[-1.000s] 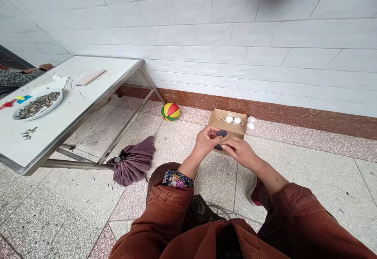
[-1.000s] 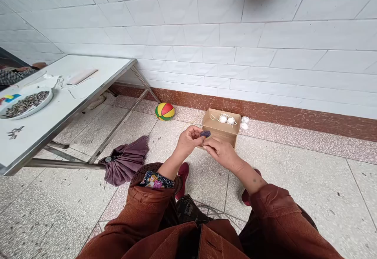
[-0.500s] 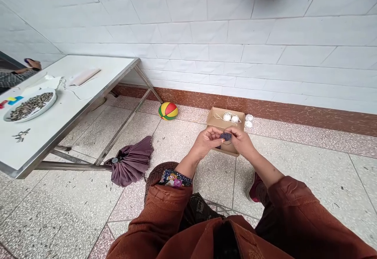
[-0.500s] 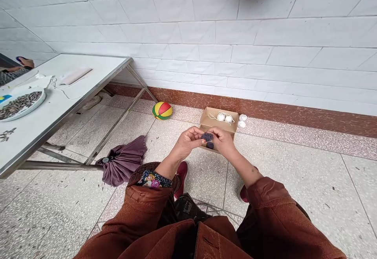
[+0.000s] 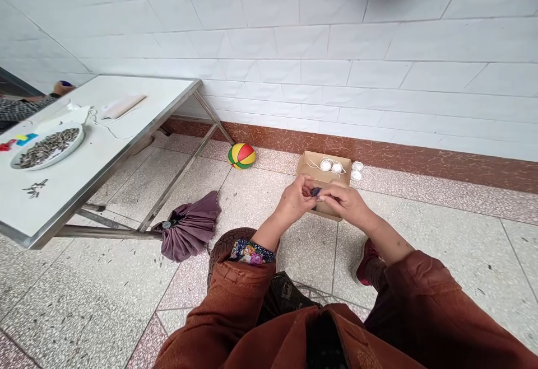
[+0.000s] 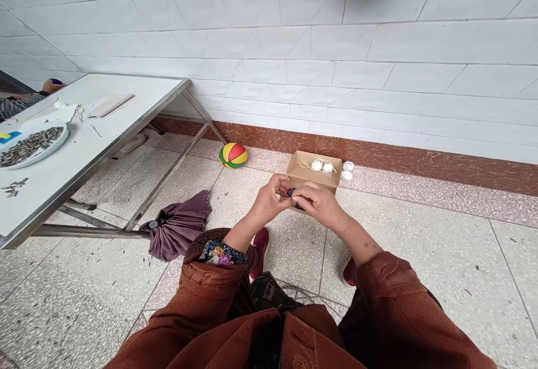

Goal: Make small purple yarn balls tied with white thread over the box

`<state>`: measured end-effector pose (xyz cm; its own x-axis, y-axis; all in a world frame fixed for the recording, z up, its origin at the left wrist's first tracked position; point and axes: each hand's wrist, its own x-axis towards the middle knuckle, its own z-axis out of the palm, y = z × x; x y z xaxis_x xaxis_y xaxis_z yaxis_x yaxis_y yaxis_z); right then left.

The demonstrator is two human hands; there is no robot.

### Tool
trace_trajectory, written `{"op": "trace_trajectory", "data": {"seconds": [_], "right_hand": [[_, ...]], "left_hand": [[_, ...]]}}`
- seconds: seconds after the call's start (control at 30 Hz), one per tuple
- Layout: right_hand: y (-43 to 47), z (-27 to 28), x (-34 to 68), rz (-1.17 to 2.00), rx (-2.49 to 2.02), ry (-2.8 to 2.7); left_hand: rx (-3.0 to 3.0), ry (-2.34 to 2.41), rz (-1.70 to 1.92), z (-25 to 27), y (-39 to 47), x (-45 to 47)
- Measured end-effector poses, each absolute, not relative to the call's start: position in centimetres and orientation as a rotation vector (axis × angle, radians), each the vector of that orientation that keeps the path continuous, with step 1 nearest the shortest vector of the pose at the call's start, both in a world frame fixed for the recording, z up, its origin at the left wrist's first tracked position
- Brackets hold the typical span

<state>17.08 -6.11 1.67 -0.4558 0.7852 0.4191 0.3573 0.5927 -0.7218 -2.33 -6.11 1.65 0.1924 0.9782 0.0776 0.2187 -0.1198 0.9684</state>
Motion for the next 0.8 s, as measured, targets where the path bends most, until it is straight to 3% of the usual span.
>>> {"op": "trace_trajectory", "data": {"seconds": [0.17,0.47,0.8], "right_hand": [[-4.6,1.4,17.2,0.692,-1.010,-1.886],[-5.7,-0.7,16.0,1.102,-1.054,-1.701],[-6.5,1.1,16.8,0.694,-0.878,-2.051]], "left_hand": [[1.470,0.971,1.019,1.9,-6.8,-1.9],[1.132,0.866,1.078,2.5,-6.6,-2.4],[1.170,1.106,1.095,0.9,-5.9,-2.1]]}}
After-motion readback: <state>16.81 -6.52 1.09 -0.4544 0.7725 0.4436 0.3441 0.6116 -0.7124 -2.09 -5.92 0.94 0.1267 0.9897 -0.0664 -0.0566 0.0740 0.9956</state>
